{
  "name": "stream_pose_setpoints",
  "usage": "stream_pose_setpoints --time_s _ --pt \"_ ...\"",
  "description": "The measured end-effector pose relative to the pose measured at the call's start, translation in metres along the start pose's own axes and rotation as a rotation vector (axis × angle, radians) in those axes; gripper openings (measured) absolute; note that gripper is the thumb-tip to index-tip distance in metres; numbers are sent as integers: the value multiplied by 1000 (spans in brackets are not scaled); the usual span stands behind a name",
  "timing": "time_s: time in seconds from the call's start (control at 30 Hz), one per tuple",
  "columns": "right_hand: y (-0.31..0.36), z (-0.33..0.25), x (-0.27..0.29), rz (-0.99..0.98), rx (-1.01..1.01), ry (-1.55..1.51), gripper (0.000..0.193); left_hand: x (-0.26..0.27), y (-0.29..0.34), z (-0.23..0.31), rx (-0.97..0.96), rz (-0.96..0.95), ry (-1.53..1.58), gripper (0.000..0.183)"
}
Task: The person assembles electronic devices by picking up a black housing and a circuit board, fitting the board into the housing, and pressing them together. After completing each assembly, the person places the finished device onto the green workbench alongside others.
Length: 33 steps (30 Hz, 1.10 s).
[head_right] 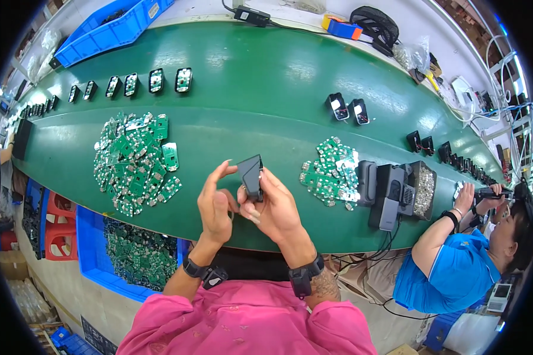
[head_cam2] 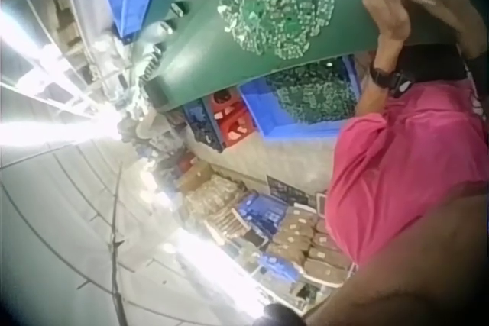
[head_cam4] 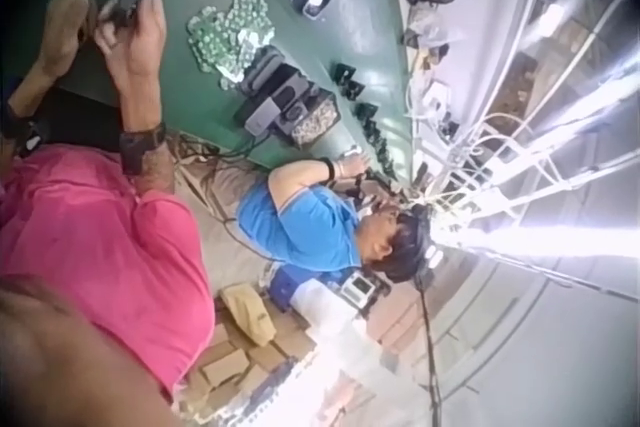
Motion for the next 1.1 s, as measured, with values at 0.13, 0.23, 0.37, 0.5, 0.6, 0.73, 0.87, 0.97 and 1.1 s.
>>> stream_pose_setpoints --time_s 0.13,0.23,0.37,0.5,0.6,0.73,0.87,0.97,1.1 --pt "-5 -3 9 113 10 -218 41 1 -3 -1 187 38 64 36" --pt "-13 -7 4 147 -1 -274 35 0 -2 -7 240 14 34 31" --pt "-62 -36 8 337 270 298 16 -7 -2 -12 185 -1 -56 29" --pt "-160 -64 15 393 257 960 33 -7 -4 -9 150 -6 -145 22" --pt "-211 -62 6 384 235 1162 34 -6 -4 -8 105 21 -186 18" --pt "-247 -73 20 374 353 1385 38 -14 -6 -8 88 -16 -185 17" --pt "-242 -88 41 438 454 1654 35 -12 -5 -12 112 -30 -237 19" --pt "-198 -108 16 428 574 2315 41 -1 -2 -18 146 16 -168 21" --pt "-110 -191 39 860 521 2596 52 -14 -7 -14 157 -13 -144 23"
Point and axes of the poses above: each hand's wrist, its own y-axis away from the middle knuckle, its own x-axis out of the back of the hand, z = x × y, the point moved 3 cm from there along -y, towards the middle knuckle, and after that the axes turned 3 degrees about -y, right-handed, at the moved point
